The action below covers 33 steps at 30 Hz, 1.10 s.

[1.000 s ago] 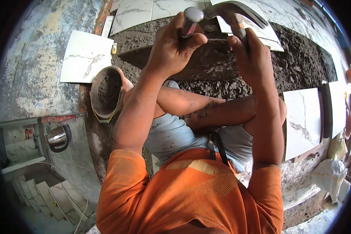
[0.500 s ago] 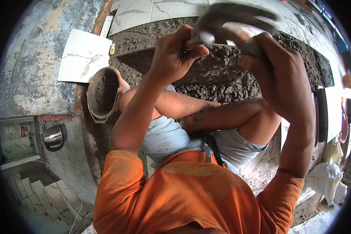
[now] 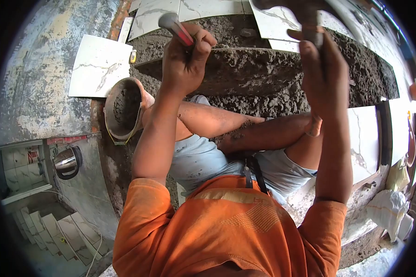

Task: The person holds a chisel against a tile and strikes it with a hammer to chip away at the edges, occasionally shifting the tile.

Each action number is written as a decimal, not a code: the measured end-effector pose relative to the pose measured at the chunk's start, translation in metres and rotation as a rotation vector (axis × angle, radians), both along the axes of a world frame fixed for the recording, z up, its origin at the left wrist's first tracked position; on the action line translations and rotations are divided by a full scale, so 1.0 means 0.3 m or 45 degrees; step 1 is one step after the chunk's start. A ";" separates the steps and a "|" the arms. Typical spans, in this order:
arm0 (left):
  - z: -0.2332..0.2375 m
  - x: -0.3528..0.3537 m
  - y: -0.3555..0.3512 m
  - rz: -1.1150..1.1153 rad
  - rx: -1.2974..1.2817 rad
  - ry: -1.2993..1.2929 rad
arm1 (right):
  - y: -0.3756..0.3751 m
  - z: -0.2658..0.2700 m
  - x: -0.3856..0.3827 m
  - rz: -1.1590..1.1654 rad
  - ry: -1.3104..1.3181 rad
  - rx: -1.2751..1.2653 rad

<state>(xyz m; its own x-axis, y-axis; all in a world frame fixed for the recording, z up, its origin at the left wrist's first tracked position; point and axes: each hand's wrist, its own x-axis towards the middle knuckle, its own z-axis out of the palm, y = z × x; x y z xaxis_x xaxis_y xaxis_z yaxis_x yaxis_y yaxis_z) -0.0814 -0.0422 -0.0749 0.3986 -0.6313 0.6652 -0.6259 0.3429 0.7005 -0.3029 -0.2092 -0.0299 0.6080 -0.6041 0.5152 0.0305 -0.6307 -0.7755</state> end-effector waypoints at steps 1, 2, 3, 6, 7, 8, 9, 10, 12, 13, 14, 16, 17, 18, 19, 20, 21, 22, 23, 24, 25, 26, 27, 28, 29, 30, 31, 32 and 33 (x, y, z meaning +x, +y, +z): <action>-0.012 -0.009 0.000 0.067 -0.074 -0.070 | 0.008 -0.009 0.010 -0.018 0.106 -0.020; -0.014 -0.010 0.014 0.073 -0.072 -0.070 | 0.016 -0.018 0.023 -0.031 0.214 -0.041; -0.013 -0.007 0.030 0.172 -0.051 -0.250 | 0.015 -0.056 0.041 -0.053 0.212 -0.065; -0.020 -0.003 0.051 0.294 -0.116 -0.375 | 0.018 -0.097 0.068 -0.042 0.314 -0.164; -0.027 0.009 0.068 0.337 -0.037 -0.445 | 0.019 -0.103 0.078 -0.034 0.312 -0.167; -0.030 0.019 0.076 0.378 0.040 -0.515 | 0.021 -0.104 0.084 -0.056 0.306 -0.164; -0.033 0.017 0.083 0.386 0.052 -0.477 | 0.023 -0.105 0.088 -0.081 0.300 -0.161; -0.030 0.015 0.081 0.386 0.048 -0.482 | 0.023 -0.106 0.089 -0.083 0.294 -0.164; -0.030 0.010 0.072 0.324 -0.058 -0.576 | 0.022 -0.110 0.086 -0.108 0.329 -0.087; -0.034 0.002 0.067 0.322 -0.079 -0.570 | 0.022 -0.113 0.086 -0.111 0.323 -0.089; -0.032 -0.003 0.064 0.318 -0.081 -0.576 | 0.025 -0.118 0.086 -0.115 0.302 -0.076; -0.013 -0.015 0.061 0.370 -0.088 -1.017 | 0.028 -0.130 0.086 -0.122 0.266 -0.068; -0.005 -0.035 0.064 0.421 -0.040 -1.032 | 0.026 -0.136 0.089 -0.131 0.225 -0.107; -0.001 -0.048 0.060 0.437 -0.060 -1.048 | 0.021 -0.138 0.094 -0.136 0.181 -0.156; -0.004 -0.058 0.057 0.441 -0.034 -1.059 | 0.016 -0.143 0.094 -0.131 0.194 -0.177; -0.012 -0.066 0.055 0.451 -0.007 -1.066 | 0.016 -0.144 0.092 -0.114 0.176 -0.204; -0.028 -0.070 0.051 0.504 0.022 -1.072 | 0.018 -0.143 0.090 -0.128 0.227 -0.143; -0.035 -0.072 0.048 0.543 0.004 -1.081 | 0.020 -0.140 0.090 -0.138 0.277 -0.083; -0.041 -0.072 0.048 0.541 0.000 -1.085 | 0.026 -0.139 0.083 -0.111 0.262 -0.113; -0.040 -0.070 0.048 0.539 -0.004 -1.091 | 0.030 -0.140 0.078 -0.102 0.219 -0.087; -0.036 -0.077 0.056 0.540 0.049 -1.052 | 0.024 -0.140 0.090 -0.094 0.180 -0.054; -0.033 -0.067 0.049 0.564 0.052 -1.049 | 0.017 -0.141 0.106 -0.072 0.181 -0.063; -0.035 -0.059 0.040 0.499 0.024 -0.986 | 0.018 -0.150 0.108 -0.070 0.110 -0.081; -0.037 -0.056 0.036 0.430 0.003 -0.919 | 0.022 -0.163 0.101 -0.071 0.044 -0.090; -0.044 -0.055 0.031 0.399 0.002 -0.843 | 0.016 -0.161 0.077 -0.057 0.184 -0.022; -0.046 -0.062 0.033 0.402 0.009 -0.834 | 0.021 -0.164 0.063 -0.046 0.236 0.092; -0.041 -0.063 0.028 0.423 0.074 -0.813 | 0.039 -0.158 0.056 -0.069 0.190 0.106; -0.035 -0.063 0.020 0.446 0.132 -0.792 | 0.062 -0.148 0.044 -0.091 0.142 0.116; -0.047 -0.050 0.005 0.422 0.123 -0.797 | 0.076 -0.159 0.024 -0.110 0.082 0.142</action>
